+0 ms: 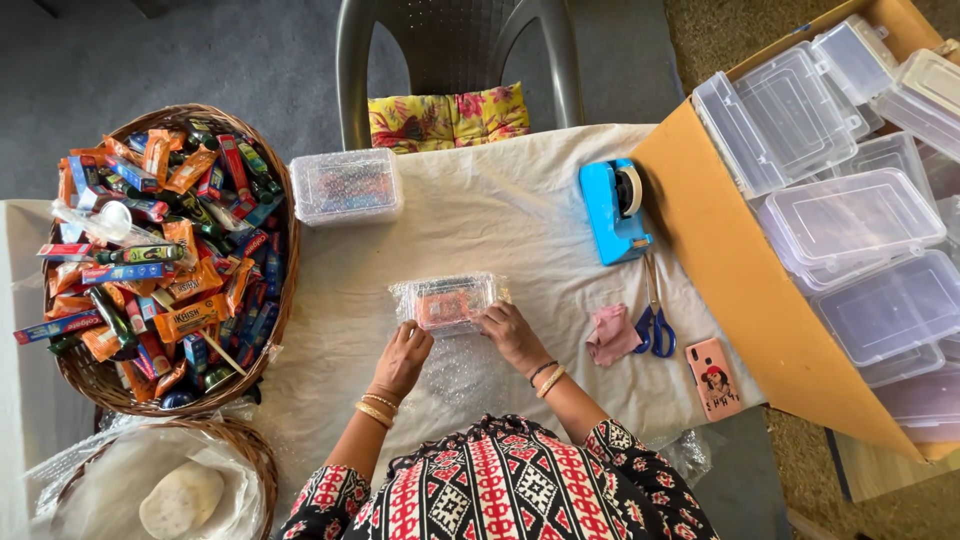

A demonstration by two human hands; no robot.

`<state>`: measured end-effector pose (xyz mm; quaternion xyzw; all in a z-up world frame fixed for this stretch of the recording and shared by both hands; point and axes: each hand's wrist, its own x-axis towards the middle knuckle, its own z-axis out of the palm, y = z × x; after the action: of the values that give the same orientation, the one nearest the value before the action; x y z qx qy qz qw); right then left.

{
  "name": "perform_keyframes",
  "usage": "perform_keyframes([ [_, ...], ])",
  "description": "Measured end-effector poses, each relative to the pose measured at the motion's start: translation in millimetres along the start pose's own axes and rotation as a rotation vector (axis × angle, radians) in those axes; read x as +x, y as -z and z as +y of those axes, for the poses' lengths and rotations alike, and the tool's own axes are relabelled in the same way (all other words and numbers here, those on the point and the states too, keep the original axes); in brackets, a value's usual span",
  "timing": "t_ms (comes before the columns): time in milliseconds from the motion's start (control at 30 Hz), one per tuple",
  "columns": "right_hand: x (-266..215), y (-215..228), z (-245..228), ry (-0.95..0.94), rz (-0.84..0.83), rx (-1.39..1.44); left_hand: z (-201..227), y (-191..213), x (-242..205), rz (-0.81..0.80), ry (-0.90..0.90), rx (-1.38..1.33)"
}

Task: Packing small items into a plastic box and wrapping it.

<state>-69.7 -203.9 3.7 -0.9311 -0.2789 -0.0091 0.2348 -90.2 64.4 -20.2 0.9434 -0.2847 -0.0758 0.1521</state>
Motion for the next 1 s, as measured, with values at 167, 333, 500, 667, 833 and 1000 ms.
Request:
perform_keyframes([
  [167,-1.4,7.5,-8.4,0.039,0.033,-0.041,4.3,5.7,5.7,0.2,-0.08,0.053],
  [333,0.4,16.0,-13.2,0.132,0.07,-0.166,2.7,4.2,6.4,0.206,-0.109,0.119],
  [500,-3.0,-6.6,4.1,0.029,0.091,0.034,-5.9,-12.7,2.8,0.197,-0.109,-0.011],
  [667,4.1,7.8,-2.0,-0.024,0.072,0.114,2.7,13.0,8.6,0.187,-0.077,-0.082],
  [833,-12.6,-11.3,9.0,0.094,0.1,0.038,4.1,12.6,9.4,0.166,-0.066,-0.057],
  [1000,-19.4,-5.9,3.9,0.225,0.075,-0.144,3.4,12.3,11.0,0.2,-0.135,-0.02],
])
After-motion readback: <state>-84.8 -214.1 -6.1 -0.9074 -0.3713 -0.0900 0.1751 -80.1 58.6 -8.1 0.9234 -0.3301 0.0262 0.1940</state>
